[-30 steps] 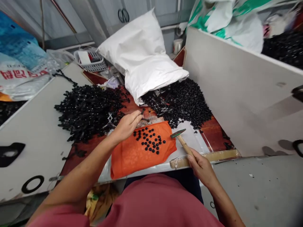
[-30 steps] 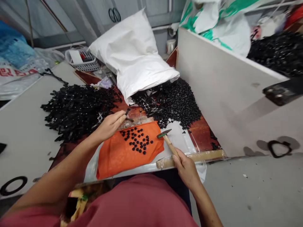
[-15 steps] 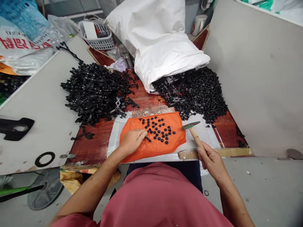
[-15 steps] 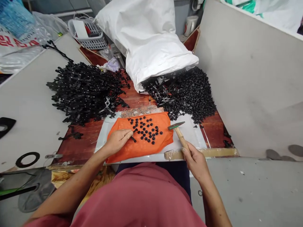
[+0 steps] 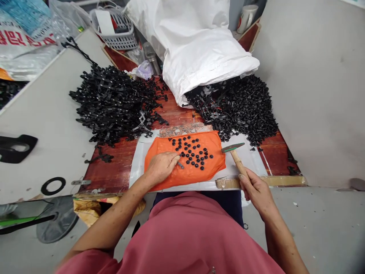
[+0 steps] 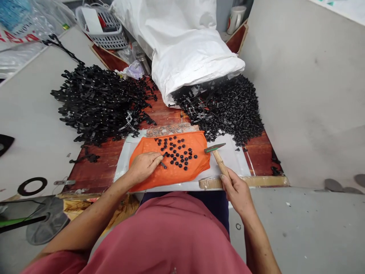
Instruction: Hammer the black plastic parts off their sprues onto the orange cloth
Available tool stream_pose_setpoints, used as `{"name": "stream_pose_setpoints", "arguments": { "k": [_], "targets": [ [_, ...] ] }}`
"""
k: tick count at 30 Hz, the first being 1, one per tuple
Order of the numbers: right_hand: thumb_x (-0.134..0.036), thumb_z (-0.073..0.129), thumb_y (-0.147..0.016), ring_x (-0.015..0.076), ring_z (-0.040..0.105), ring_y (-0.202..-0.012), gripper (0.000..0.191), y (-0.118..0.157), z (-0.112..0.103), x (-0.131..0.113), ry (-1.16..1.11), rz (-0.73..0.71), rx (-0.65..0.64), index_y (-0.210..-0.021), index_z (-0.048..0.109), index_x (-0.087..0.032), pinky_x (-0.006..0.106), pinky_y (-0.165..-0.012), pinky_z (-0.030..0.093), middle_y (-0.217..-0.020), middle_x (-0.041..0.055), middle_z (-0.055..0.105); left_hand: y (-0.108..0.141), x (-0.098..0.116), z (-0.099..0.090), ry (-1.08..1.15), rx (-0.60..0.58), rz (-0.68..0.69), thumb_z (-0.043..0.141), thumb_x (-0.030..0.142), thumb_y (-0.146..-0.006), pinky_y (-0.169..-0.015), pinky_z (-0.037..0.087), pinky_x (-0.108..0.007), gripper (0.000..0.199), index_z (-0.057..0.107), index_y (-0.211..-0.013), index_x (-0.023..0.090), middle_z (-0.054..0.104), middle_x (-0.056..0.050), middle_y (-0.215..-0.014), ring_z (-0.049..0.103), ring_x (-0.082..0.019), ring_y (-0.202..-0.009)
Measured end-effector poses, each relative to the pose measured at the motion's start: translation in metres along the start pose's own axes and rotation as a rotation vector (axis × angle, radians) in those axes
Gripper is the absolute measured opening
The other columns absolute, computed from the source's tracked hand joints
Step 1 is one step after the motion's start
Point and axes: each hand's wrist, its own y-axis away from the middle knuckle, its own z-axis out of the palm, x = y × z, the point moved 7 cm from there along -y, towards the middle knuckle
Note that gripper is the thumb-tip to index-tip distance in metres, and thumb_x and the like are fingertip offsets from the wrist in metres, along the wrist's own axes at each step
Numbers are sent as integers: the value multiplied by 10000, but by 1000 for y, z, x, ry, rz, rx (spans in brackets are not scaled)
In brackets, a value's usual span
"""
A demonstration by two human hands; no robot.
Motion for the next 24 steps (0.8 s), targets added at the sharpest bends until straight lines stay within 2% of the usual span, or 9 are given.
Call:
{"name": "stream_pose_setpoints", "arguments": {
  "k": [5, 11, 14, 16, 18, 21, 22, 24],
  "targets": [
    [-544, 528, -989, 114, 444, -430, 554, 0, 0, -1, 0, 6, -5, -1423, 578, -203, 235, -410, 385, -603, -75, 451, 0, 1, 1, -26, -15, -1, 349, 392, -1044, -729, 431, -326, 422, 698, -890, 213, 760, -92, -969, 693, -261, -934],
    [-561, 519, -990, 118, 416, -443, 543, -2, 0, 1, 31, 6, -42, -1394, 600, -207, 234, -415, 364, -593, -73, 450, 1, 1, -1, -55, -24, -22, 365, 400, -1033, -676, 417, -310, 418, 701, -858, 224, 766, -83, -910, 702, -249, -885],
    [-543, 487, -1007, 146, 504, -521, 546, -1, -2, -9, 171, -53, 15, -1429, 599, -217, 249, -491, 425, -625, -43, 539, 1, 2, -1, -44, -21, -12, 373, 407, -1028, -664, 413, -313, 420, 714, -862, 227, 770, -85, -914, 706, -252, -879],
    [-519, 461, -1021, 179, 614, -645, 538, 0, 0, -24, 289, -108, 47, -1456, 594, -232, 276, -609, 503, -730, 0, 657, 1, 3, -1, -40, -11, 0, 370, 420, -1028, -663, 412, -318, 431, 726, -878, 228, 773, -90, -935, 707, -258, -880],
    [-490, 443, -1033, 217, 702, -841, 520, 1, 6, -42, 353, -167, 39, -1477, 583, -259, 319, -785, 551, -946, 42, 756, 0, 1, 0, -49, -6, -9, 366, 429, -1028, -661, 408, -316, 437, 726, -879, 231, 772, -89, -937, 704, -257, -874],
    [-455, 434, -1041, 254, 692, -1141, 498, -1, 20, -68, 357, -246, -13, -1490, 574, -293, 367, -1000, 516, -1283, 55, 731, -1, -3, 1, -21, -13, -28, 361, 430, -1025, -647, 382, -302, 430, 683, -825, 228, 754, -75, -879, 687, -243, -844],
    [-451, 434, -1040, 260, 685, -1169, 498, -2, 24, -73, 350, -256, -21, -1490, 575, -291, 373, -1015, 512, -1310, 57, 722, -2, -4, 1, 12, -12, -26, 356, 429, -1023, -640, 368, -299, 426, 654, -798, 225, 741, -66, -847, 675, -234, -817],
    [-456, 432, -1039, 263, 710, -1106, 506, -4, 28, -76, 344, -250, -24, -1488, 580, -277, 377, -970, 538, -1226, 69, 756, -2, -5, 0, 91, 2, -19, 342, 425, -1019, -629, 340, -295, 420, 587, -747, 220, 704, -44, -782, 639, -210, -745]
  ]
}}
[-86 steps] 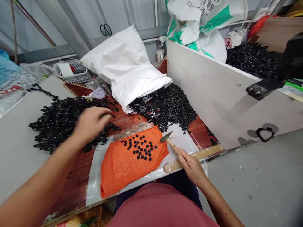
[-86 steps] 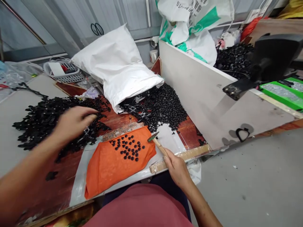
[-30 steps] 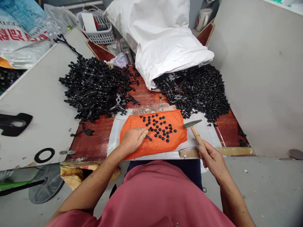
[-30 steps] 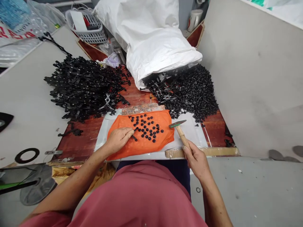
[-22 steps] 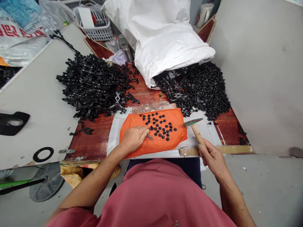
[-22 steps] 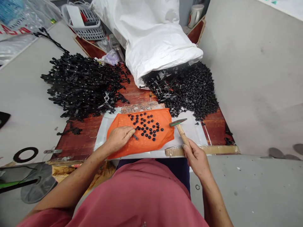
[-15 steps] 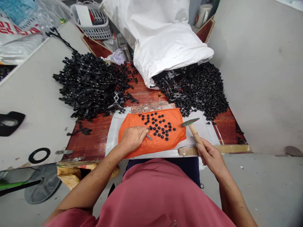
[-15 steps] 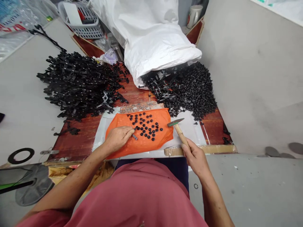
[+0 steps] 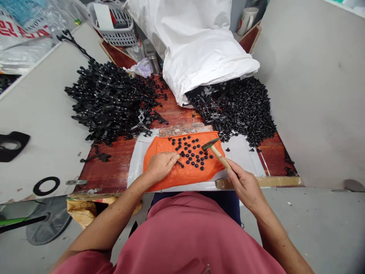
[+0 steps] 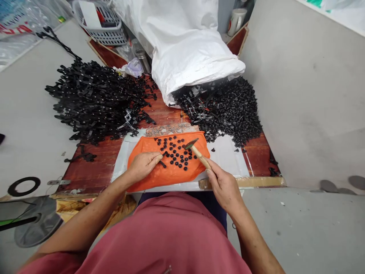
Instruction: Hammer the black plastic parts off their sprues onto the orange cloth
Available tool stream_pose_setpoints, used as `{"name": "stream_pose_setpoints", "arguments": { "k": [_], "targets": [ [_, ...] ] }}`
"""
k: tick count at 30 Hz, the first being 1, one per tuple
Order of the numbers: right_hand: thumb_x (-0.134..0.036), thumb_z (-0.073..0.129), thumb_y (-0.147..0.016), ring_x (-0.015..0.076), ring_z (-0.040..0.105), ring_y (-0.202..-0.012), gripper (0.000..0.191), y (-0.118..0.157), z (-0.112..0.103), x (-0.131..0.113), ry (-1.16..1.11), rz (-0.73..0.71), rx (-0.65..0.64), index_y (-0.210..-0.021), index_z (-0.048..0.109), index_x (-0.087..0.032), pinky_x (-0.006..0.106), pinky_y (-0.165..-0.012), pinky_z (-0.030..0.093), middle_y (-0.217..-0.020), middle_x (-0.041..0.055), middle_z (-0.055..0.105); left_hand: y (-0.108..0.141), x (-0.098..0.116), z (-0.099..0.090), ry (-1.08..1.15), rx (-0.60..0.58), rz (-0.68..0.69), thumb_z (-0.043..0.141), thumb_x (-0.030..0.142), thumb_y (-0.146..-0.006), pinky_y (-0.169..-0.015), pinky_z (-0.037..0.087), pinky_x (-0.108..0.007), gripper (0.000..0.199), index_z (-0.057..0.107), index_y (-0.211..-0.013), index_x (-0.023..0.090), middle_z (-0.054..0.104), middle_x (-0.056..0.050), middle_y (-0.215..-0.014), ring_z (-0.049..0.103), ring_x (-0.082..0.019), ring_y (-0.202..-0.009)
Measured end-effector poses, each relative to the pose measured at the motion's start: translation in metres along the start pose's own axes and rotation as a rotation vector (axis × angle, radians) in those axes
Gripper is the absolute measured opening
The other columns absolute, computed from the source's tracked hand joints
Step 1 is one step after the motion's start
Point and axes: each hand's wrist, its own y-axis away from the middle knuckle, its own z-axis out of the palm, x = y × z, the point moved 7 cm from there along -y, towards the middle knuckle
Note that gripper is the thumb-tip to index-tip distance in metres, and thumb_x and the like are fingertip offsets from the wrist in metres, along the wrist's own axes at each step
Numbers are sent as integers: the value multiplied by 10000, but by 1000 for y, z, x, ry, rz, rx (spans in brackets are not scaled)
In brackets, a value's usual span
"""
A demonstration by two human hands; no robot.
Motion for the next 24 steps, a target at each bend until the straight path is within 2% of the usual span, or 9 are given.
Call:
{"name": "stream_pose_setpoints", "arguments": {
  "k": [4, 6, 8, 11, 13, 16, 20, 24],
  "targets": [
    [-471, 429, -1044, 219, 718, -849, 520, 1, 5, 9, -16, 35, 9, -1495, 573, -257, 334, -811, 565, -1002, 52, 777, 1, -2, -1, 85, 28, 14, 319, 423, -1011, -629, 321, -293, 416, 476, -687, 216, 628, -20, -702, 570, -180, -664],
    [-475, 431, -1045, 189, 682, -739, 526, 3, 7, 16, -26, 49, 7, -1498, 566, -245, 303, -728, 550, -920, 32, 762, 2, -2, 0, 82, 27, 24, 320, 428, -1014, -634, 322, -294, 415, 465, -687, 216, 628, -21, -708, 572, -181, -678],
    [-473, 431, -1047, 178, 662, -705, 528, 4, 8, 20, -26, 58, -1, -1502, 560, -237, 290, -691, 534, -881, 24, 752, 2, -1, 2, 52, 23, 26, 324, 429, -1020, -634, 323, -298, 417, 483, -700, 216, 651, -29, -735, 591, -189, -705],
    [-462, 433, -1051, 193, 705, -819, 520, 5, 10, 22, -23, 62, -11, -1506, 554, -242, 308, -772, 553, -1018, 44, 780, 3, 0, 3, -16, 11, 8, 335, 416, -1030, -629, 328, -302, 419, 537, -722, 215, 694, -44, -785, 627, -202, -753],
    [-454, 438, -1052, 219, 726, -994, 507, 5, 11, 20, -29, 50, -13, -1501, 556, -250, 337, -892, 557, -1210, 58, 764, 3, 2, 3, -57, 0, -3, 341, 405, -1035, -636, 335, -302, 419, 576, -745, 214, 716, -52, -820, 650, -211, -797],
    [-438, 433, -1057, 242, 663, -1240, 485, 4, 12, 16, -36, 21, -11, -1491, 563, -265, 363, -1031, 521, -1412, 47, 676, 4, 6, 1, -122, -12, 8, 344, 403, -1042, -651, 342, -304, 421, 619, -788, 211, 729, -63, -852, 663, -223, -836],
    [-418, 435, -1053, 240, 656, -1269, 471, 3, 13, 13, 11, 26, -20, -1487, 565, -289, 371, -1049, 523, -1429, 27, 664, 4, 7, 0, -160, -24, 30, 351, 406, -1040, -670, 346, -309, 416, 627, -805, 204, 716, -74, -849, 649, -226, -821],
    [-401, 439, -1050, 241, 662, -1263, 463, 3, 12, 10, 36, 10, -1, -1474, 582, -283, 364, -1033, 539, -1418, 27, 670, 2, 1, 0, -20, -23, 26, 344, 398, -1028, -669, 343, -295, 400, 542, -740, 203, 665, -49, -779, 616, -202, -771]
  ]
}}
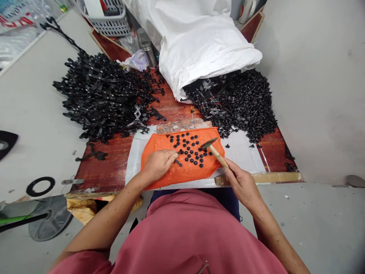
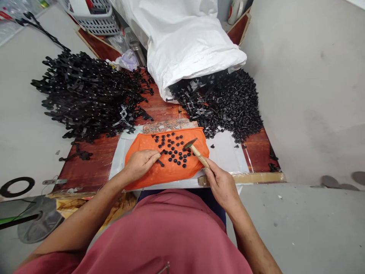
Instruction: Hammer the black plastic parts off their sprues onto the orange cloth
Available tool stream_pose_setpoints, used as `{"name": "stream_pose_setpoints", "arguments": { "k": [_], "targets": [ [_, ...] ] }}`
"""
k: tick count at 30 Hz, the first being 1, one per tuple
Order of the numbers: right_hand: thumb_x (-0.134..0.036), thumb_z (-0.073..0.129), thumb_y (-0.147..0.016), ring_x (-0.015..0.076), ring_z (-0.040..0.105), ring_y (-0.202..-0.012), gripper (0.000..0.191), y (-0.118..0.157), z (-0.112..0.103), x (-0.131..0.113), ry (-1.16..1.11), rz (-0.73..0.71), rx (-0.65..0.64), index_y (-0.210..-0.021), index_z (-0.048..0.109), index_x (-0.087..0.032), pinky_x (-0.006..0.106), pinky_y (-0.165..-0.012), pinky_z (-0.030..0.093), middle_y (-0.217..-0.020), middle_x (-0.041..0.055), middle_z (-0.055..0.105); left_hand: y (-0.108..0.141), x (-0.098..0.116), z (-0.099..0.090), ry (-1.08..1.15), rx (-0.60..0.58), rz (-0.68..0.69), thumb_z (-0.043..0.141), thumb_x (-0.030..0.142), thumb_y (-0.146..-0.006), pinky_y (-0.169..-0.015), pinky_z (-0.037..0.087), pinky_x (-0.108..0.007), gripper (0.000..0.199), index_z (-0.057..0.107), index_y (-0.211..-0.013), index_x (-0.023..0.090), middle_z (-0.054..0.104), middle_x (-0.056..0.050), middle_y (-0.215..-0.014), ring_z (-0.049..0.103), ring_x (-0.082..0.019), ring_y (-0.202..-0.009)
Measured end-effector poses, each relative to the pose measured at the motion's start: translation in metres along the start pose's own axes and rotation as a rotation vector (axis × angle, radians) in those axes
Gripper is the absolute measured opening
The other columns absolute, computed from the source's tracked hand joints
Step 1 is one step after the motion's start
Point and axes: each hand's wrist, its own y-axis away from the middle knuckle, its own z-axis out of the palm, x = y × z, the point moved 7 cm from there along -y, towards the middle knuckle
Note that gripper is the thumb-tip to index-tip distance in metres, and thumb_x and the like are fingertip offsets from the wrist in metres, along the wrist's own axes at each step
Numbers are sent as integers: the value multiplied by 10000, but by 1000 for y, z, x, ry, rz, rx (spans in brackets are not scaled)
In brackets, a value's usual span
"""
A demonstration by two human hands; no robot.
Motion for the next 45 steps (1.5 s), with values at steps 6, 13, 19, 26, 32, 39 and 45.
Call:
{"name": "stream_pose_setpoints", "arguments": {
  "k": [6, 13, 19, 26, 32, 39, 45],
  "targets": [
    [-371, 447, -1049, 231, 683, -1231, 455, 2, -1, 0, 7, -21, 10, -1471, 586, -272, 348, -1013, 553, -1395, 30, 688, 0, -3, 2, 67, 6, -1, 336, 418, -1013, -647, 310, -290, 392, 456, -705, 208, 619, -34, -733, 571, -185, -715],
    [-367, 447, -1056, 218, 696, -1206, 450, 4, 0, 0, -7, -28, 9, -1474, 579, -264, 336, -1012, 551, -1371, 27, 705, 1, 2, 0, -22, -10, -26, 317, 433, -1016, -646, 294, -303, 415, 504, -720, 210, 680, -58, -779, 614, -211, -765],
    [-326, 454, -1057, 230, 688, -1223, 446, 2, 0, -13, 54, -62, -30, -1488, 560, -292, 350, -995, 559, -1389, 27, 691, -2, 4, -4, -26, -45, -45, 301, 465, -1019, -624, 274, -303, 457, 531, -713, 214, 697, -50, -760, 621, -209, -735],
    [-304, 459, -1064, 234, 752, -1070, 444, -3, 10, -37, 181, -156, -105, -1500, 544, -328, 354, -933, 586, -1301, 32, 742, -3, 6, -5, -134, -90, -73, 312, 452, -1030, -622, 299, -310, 475, 659, -803, 223, 758, -71, -845, 676, -237, -808],
    [-297, 468, -1064, 226, 769, -952, 459, -9, 14, -60, 303, -231, -98, -1521, 514, -320, 330, -809, 606, -1207, 38, 776, -3, 6, -3, -221, -89, -68, 306, 474, -1043, -631, 338, -322, 504, 731, -923, 231, 792, -85, -950, 713, -265, -899],
    [-244, 417, -1071, 195, 748, -853, 544, -10, 23, -79, 430, -310, -60, -1606, 384, -338, 285, -759, 584, -1058, 50, 782, -4, 7, -5, -170, -78, -69, 331, 463, -1043, -634, 352, -325, 500, 736, -867, 227, 789, -96, -917, 711, -273, -881],
    [-274, 412, -1071, 193, 733, -773, 532, -11, 27, -78, 480, -297, -31, -1600, 409, -330, 283, -726, 581, -990, 60, 775, -3, 6, -3, -136, -40, -68, 359, 449, -1043, -628, 336, -310, 471, 699, -803, 230, 778, -78, -872, 693, -247, -844]
  ]
}}
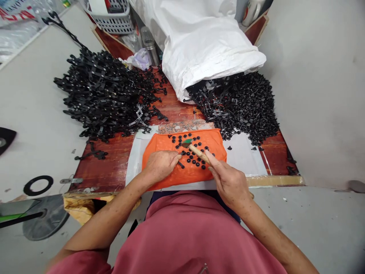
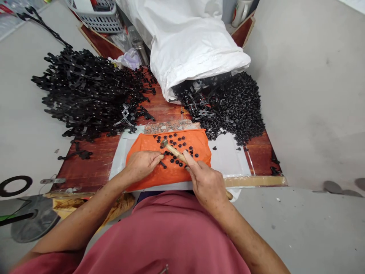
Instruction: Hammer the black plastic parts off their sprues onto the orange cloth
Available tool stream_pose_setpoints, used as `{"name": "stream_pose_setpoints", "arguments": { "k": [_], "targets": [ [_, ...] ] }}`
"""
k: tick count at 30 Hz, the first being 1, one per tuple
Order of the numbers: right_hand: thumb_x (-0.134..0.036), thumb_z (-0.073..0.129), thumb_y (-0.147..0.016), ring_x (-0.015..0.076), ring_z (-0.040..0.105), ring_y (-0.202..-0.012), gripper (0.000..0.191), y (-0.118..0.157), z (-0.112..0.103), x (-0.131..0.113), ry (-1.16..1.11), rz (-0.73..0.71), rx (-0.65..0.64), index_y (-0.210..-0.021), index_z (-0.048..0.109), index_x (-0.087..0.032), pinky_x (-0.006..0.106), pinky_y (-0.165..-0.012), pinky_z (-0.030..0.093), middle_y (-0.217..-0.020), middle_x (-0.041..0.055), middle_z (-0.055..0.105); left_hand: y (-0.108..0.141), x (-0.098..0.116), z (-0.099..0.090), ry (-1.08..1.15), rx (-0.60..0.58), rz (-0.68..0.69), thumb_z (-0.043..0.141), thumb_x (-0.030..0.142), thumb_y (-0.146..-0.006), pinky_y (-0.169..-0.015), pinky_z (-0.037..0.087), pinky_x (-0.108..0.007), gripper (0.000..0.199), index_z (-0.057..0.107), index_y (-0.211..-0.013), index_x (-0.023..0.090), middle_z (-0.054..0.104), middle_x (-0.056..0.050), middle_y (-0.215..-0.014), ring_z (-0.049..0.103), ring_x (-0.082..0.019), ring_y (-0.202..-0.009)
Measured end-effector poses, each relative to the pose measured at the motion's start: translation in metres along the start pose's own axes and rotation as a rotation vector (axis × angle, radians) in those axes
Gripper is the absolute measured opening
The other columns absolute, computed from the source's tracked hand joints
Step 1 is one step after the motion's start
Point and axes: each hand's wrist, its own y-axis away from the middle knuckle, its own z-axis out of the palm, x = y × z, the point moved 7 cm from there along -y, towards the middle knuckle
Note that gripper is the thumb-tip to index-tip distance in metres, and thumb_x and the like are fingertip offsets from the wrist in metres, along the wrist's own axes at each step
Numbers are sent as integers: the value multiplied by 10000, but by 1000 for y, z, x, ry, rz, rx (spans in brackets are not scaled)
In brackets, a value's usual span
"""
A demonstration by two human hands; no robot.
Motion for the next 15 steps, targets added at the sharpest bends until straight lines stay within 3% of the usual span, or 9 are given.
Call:
{"name": "stream_pose_setpoints", "arguments": {
  "k": [4, 6, 11, 15],
  "targets": [
    [-239, 436, -1052, 204, 740, -744, 539, -1, 7, 2, 72, 18, -71, -1586, 433, -319, 278, -663, 570, -969, 60, 784, 0, -1, 0, 27, -3, -4, 364, 441, -1032, -615, 298, -314, 467, 640, -725, 223, 749, -75, -809, 668, -242, -800],
    [-232, 437, -1053, 205, 754, -803, 548, -2, 6, 4, 7, 17, -78, -1592, 414, -328, 284, -703, 580, -1032, 54, 792, 0, -2, 0, 61, -5, -1, 367, 444, -1021, -613, 282, -311, 458, 608, -701, 222, 724, -64, -769, 643, -231, -765],
    [-310, 414, -1079, 206, 746, -1042, 508, 1, -15, 17, -321, 74, 117, -1586, 428, -307, 306, -891, 586, -1320, 57, 728, 0, -8, 0, 224, 16, 33, 339, 446, -1003, -620, 269, -292, 440, 471, -657, 208, 603, -9, -665, 532, -166, -644],
    [-331, 421, -1069, 237, 729, -1112, 505, 8, -13, 30, -345, 139, 107, -1573, 457, -317, 350, -950, 577, -1333, 50, 722, 1, -11, 1, 264, 38, 22, 338, 430, -990, -617, 259, -287, 413, 392, -648, 203, 555, 5, -652, 480, -144, -615]
  ]
}}
